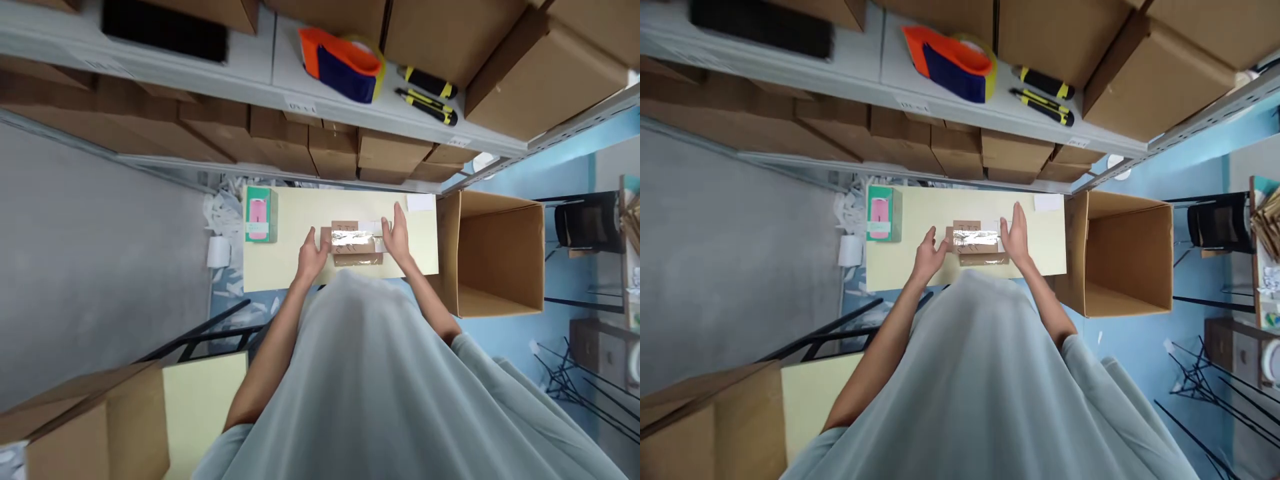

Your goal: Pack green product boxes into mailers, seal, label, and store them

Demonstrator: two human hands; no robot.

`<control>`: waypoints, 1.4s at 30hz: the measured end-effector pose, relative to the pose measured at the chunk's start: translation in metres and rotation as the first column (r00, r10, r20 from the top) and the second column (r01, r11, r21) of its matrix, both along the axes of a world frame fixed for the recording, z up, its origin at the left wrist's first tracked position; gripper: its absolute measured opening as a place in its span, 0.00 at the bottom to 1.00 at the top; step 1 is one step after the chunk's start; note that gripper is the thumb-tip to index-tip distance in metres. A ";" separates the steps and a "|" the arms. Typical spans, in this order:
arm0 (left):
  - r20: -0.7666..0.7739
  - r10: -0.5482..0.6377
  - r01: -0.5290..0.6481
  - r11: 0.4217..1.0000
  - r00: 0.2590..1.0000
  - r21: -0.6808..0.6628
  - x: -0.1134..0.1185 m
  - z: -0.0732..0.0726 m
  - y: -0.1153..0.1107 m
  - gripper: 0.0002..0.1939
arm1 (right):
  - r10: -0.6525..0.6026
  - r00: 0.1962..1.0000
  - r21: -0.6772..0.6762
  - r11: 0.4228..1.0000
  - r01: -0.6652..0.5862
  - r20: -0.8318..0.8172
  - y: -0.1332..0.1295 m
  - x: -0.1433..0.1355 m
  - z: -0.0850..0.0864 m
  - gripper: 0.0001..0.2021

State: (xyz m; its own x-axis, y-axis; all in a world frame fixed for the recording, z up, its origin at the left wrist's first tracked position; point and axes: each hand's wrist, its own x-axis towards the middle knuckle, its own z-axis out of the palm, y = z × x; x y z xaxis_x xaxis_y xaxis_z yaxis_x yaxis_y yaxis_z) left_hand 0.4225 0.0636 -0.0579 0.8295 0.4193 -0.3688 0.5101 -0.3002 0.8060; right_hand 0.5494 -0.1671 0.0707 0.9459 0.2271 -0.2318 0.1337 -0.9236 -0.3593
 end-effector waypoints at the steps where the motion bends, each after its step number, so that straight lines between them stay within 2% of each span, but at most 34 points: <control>1: -0.026 -0.016 0.016 1.000 1.000 -0.003 -0.005 -0.003 -0.009 0.40 | -0.068 0.995 0.011 0.998 0.069 -0.072 -0.008 -0.022 -0.014 0.39; 3: -0.052 -0.055 0.055 0.998 0.997 0.003 -0.005 -0.001 -0.028 0.40 | -0.160 0.970 0.021 0.986 0.166 -0.182 -0.015 -0.050 -0.037 0.46; 5: -0.055 -0.077 0.078 0.997 0.996 0.022 0.005 0.006 -0.047 0.40 | -0.210 0.949 0.022 0.975 0.221 -0.235 -0.011 -0.060 -0.053 0.51; 7: -0.050 -0.044 0.047 0.997 0.998 0.067 0.016 0.013 -0.064 0.45 | -0.245 0.941 0.005 0.968 0.253 -0.233 -0.002 -0.057 -0.062 0.52; 9: -0.056 0.038 -0.031 0.992 0.998 0.123 0.025 0.015 -0.078 0.53 | -0.286 0.931 -0.042 0.958 0.283 -0.226 0.005 -0.050 -0.069 0.52; 12: -0.138 0.144 -0.123 0.981 0.980 0.148 0.032 0.007 -0.085 0.58 | -0.312 0.912 -0.124 0.950 0.288 -0.267 0.002 -0.040 -0.077 0.49; 13: -0.162 0.159 -0.137 0.981 0.974 0.138 0.032 0.002 -0.084 0.55 | -0.294 0.914 -0.141 0.954 0.264 -0.281 -0.002 -0.039 -0.079 0.47; 15: -0.169 0.156 -0.137 0.983 0.973 0.118 0.031 -0.009 -0.078 0.43 | -0.216 0.933 -0.154 0.972 0.177 -0.289 -0.013 -0.037 -0.084 0.41; 17: -0.120 0.117 -0.104 0.989 0.986 0.108 0.028 -0.019 -0.069 0.29 | -0.124 0.949 -0.161 0.984 0.079 -0.290 -0.023 -0.036 -0.086 0.37; 18: -0.094 0.095 -0.085 0.991 0.991 0.107 0.027 -0.022 -0.064 0.25 | -0.091 0.953 -0.162 0.986 0.045 -0.288 -0.027 -0.036 -0.087 0.36; 20: -0.064 0.066 -0.059 0.993 0.996 0.104 0.024 -0.028 -0.057 0.25 | -0.067 0.960 -0.154 0.988 0.025 -0.272 -0.033 -0.036 -0.087 0.35; 23: -0.064 0.043 -0.038 0.996 0.997 0.075 0.022 -0.030 -0.051 0.30 | -0.099 0.966 -0.117 0.991 0.073 -0.237 -0.036 -0.036 -0.086 0.35; 25: -0.031 0.057 -0.054 0.996 0.998 0.073 0.020 -0.028 -0.052 0.33 | -0.123 0.968 -0.106 0.989 0.102 -0.219 -0.036 -0.037 -0.084 0.35; 29: 0.085 0.084 -0.096 0.983 0.993 0.157 0.014 -0.020 -0.059 0.37 | -0.149 0.976 -0.120 0.984 0.131 -0.157 -0.032 -0.041 -0.082 0.38; 33: -0.030 0.014 -0.011 0.994 0.999 0.105 0.012 -0.013 -0.061 0.29 | -0.147 0.960 -0.063 0.989 0.136 -0.238 -0.031 -0.043 -0.080 0.38; 36: -0.104 -0.005 0.011 0.998 0.995 0.059 0.014 -0.006 -0.051 0.23 | -0.123 0.958 -0.066 0.992 0.109 -0.259 -0.034 -0.039 -0.070 0.38; 39: 0.005 -0.015 0.015 0.997 1.000 0.075 0.014 0.008 -0.034 0.20 | -0.101 0.984 -0.087 0.992 0.088 -0.148 -0.037 -0.033 -0.052 0.35; 42: 0.135 0.031 -0.040 0.997 0.990 0.061 0.006 0.019 -0.018 0.19 | -0.090 0.994 -0.011 0.996 0.090 -0.060 -0.041 -0.034 -0.037 0.31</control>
State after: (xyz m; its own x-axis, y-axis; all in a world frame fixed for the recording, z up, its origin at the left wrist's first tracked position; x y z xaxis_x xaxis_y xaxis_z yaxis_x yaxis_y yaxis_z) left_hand 0.4288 0.0453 -0.0386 0.8538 0.4685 -0.2270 0.4101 -0.3368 0.8476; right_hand 0.5156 -0.2076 0.0337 0.9466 0.1394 -0.2906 0.0283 -0.9341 -0.3560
